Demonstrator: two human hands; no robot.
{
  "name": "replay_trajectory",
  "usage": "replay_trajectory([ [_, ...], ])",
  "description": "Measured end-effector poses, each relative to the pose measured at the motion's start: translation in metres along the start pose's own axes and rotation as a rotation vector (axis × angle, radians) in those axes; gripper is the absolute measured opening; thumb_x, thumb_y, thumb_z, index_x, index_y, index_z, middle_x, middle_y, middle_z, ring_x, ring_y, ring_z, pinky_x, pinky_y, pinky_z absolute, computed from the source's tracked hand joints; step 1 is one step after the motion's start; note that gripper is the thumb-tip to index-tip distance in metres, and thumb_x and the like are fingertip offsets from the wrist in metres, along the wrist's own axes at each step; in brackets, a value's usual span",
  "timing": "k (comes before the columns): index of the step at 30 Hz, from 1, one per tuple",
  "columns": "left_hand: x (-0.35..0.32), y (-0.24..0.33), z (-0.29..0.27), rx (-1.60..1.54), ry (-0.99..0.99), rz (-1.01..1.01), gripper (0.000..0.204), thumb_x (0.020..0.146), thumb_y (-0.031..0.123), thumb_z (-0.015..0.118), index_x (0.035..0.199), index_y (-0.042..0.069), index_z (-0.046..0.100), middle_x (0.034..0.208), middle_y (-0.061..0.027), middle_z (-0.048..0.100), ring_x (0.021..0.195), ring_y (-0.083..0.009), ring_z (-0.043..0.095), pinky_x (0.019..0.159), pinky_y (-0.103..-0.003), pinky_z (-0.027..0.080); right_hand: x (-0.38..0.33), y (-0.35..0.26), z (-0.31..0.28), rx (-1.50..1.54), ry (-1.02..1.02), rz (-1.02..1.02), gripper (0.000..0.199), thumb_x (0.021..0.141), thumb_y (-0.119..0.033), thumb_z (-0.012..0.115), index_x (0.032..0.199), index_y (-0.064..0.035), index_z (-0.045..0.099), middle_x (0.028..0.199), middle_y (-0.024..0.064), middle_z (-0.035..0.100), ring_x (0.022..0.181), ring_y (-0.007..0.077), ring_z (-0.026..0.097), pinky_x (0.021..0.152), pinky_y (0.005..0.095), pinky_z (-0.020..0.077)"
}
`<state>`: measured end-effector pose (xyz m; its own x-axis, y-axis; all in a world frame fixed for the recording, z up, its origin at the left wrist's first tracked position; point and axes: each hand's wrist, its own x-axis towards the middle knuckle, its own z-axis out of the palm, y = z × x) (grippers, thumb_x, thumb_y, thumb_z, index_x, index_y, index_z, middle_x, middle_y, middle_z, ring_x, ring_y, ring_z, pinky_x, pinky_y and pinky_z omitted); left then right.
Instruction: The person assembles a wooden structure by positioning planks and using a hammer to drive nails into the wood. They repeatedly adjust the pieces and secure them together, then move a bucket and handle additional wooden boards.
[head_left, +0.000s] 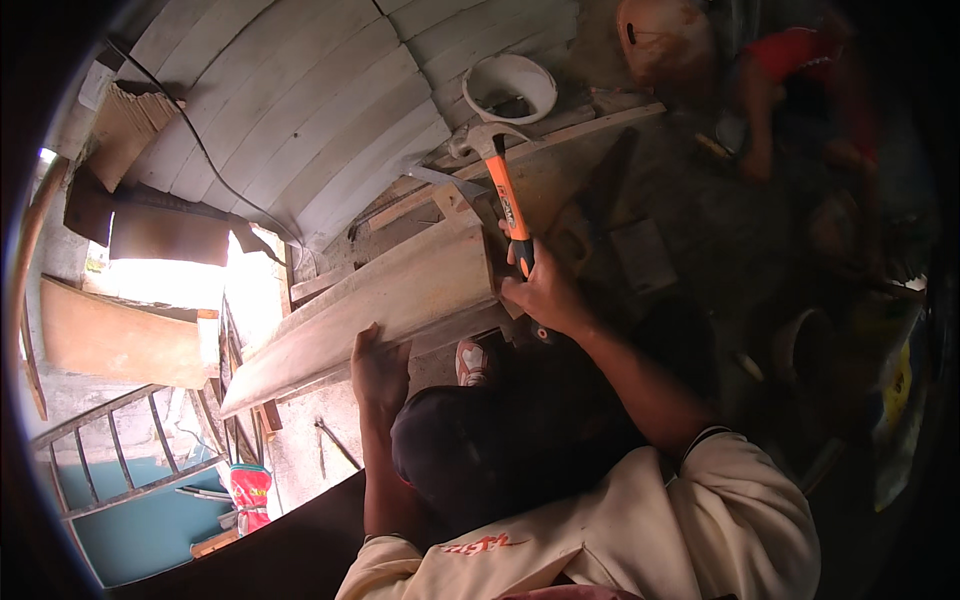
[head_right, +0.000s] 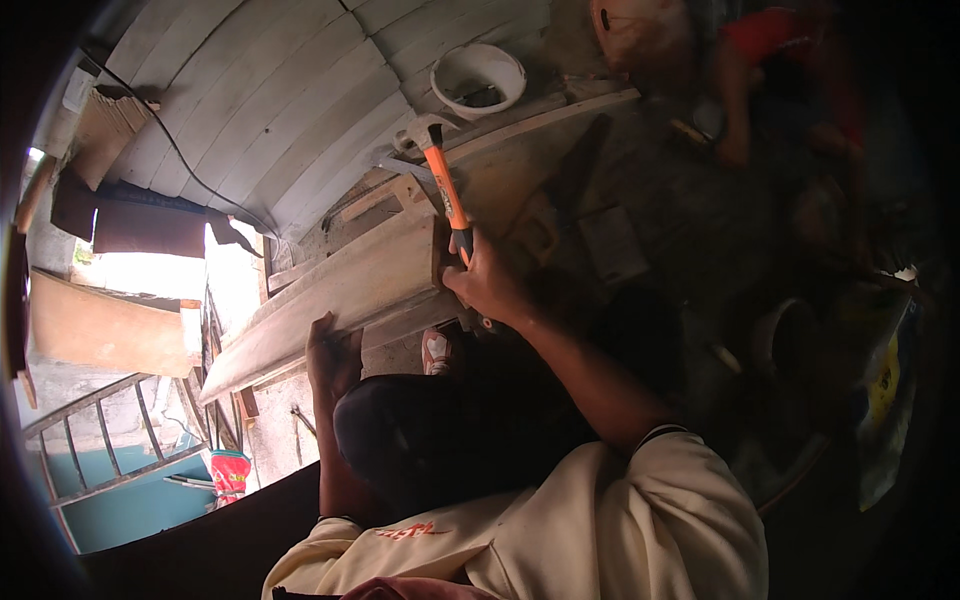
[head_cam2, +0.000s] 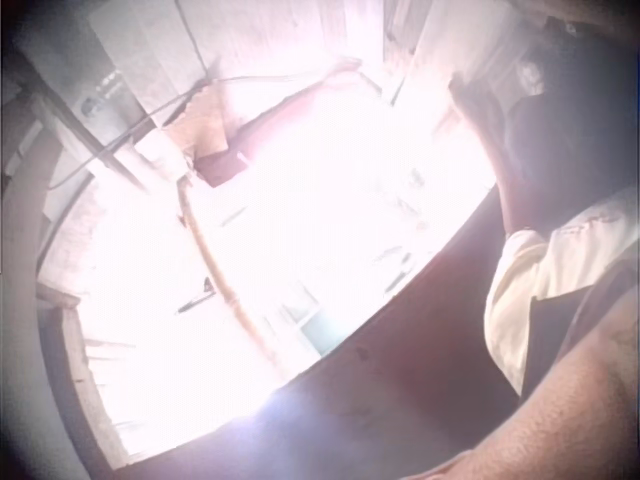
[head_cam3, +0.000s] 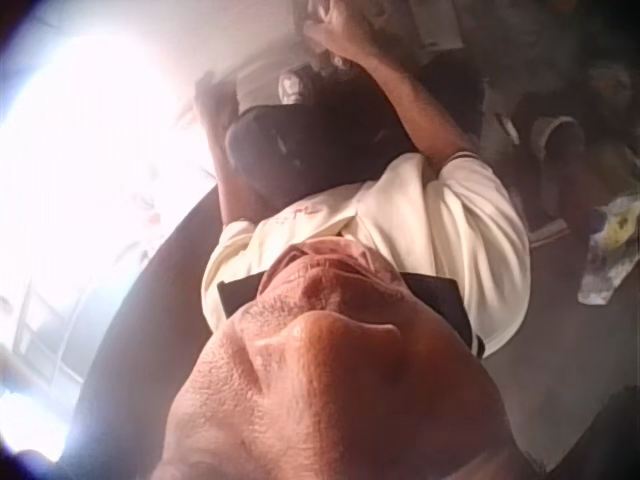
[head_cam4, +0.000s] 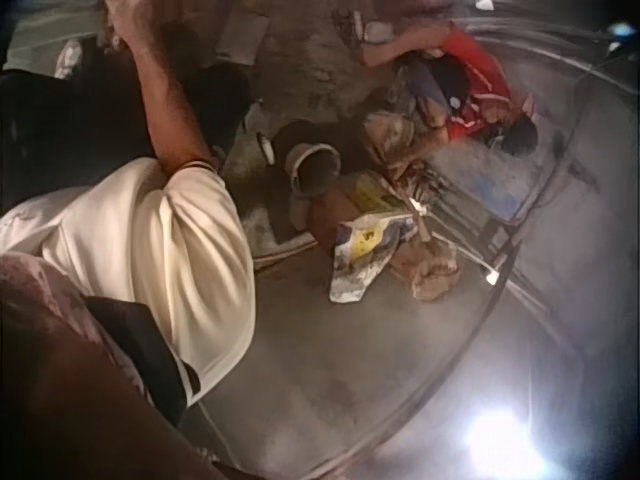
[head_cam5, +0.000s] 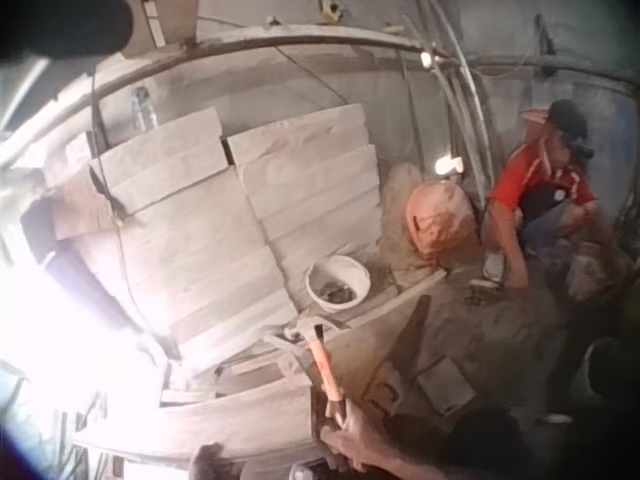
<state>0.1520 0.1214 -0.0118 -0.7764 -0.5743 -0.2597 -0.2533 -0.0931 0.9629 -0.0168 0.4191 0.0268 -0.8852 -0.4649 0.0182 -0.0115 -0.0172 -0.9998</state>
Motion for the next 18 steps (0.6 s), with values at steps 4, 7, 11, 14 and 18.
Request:
replay_trajectory([
  [4,0.000,0.007,0.000,0.486,-0.062,0.384,0.031,0.106,0.022,0.068,0.126,0.001,0.057,0.114,-0.0168,0.068,0.106,-0.0243,0.067,0.104,-0.039,0.054,0.017,-0.004,-0.009,-0.059,-0.130,-0.070,0.055,0.085,0.003,0.068,0.138,-0.0005,0.056,0.103,0.0000,0.057,0.087,0.0101,0.048,0.079,0.0276,0.0480],
  [7,0.000,0.039,0.014,0.368,-0.066,0.284,0.052,0.111,0.032,0.064,0.149,0.000,0.047,0.136,-0.0274,0.068,0.113,-0.0289,0.072,0.094,-0.041,0.058,0.033,-0.013,-0.006,-0.140,-0.165,-0.130,0.045,0.088,-0.007,0.082,0.128,-0.0014,0.063,0.114,0.0020,0.067,0.088,0.0096,0.054,0.080,0.0271,0.0496],
  [11,0.000,0.115,0.014,-0.180,-0.039,-0.295,0.058,0.099,0.035,0.080,0.143,0.005,0.056,0.139,-0.0235,0.068,0.110,-0.0286,0.073,0.091,-0.038,0.057,0.070,-0.028,0.000,-0.258,-0.102,-0.234,0.048,0.084,-0.027,0.094,0.114,-0.0013,0.067,0.106,0.0022,0.071,0.088,0.0103,0.060,0.080,0.0284,0.0517],
  [14,-0.002,0.138,0.036,0.570,0.263,0.391,0.059,0.088,0.031,0.091,0.136,0.010,0.064,0.138,-0.0155,0.071,0.120,-0.0298,0.069,0.102,-0.039,0.055,0.103,-0.031,0.002,-0.322,-0.034,-0.281,0.048,0.086,-0.027,0.094,0.114,-0.0006,0.066,0.092,-0.0006,0.063,0.084,0.0098,0.059,0.079,0.0282,0.0517],
  [18,0.063,0.164,0.062,1.094,0.115,0.835,0.085,0.063,0.029,0.102,0.137,0.013,0.063,0.133,-0.0090,0.070,0.133,-0.0298,0.060,0.116,-0.047,0.043,0.132,-0.029,-0.002,-0.365,-0.047,-0.100,0.041,0.092,-0.026,0.090,0.109,0.0005,0.064,0.101,0.0057,0.072,0.090,0.0097,0.064,0.081,0.0285,0.0531],
])
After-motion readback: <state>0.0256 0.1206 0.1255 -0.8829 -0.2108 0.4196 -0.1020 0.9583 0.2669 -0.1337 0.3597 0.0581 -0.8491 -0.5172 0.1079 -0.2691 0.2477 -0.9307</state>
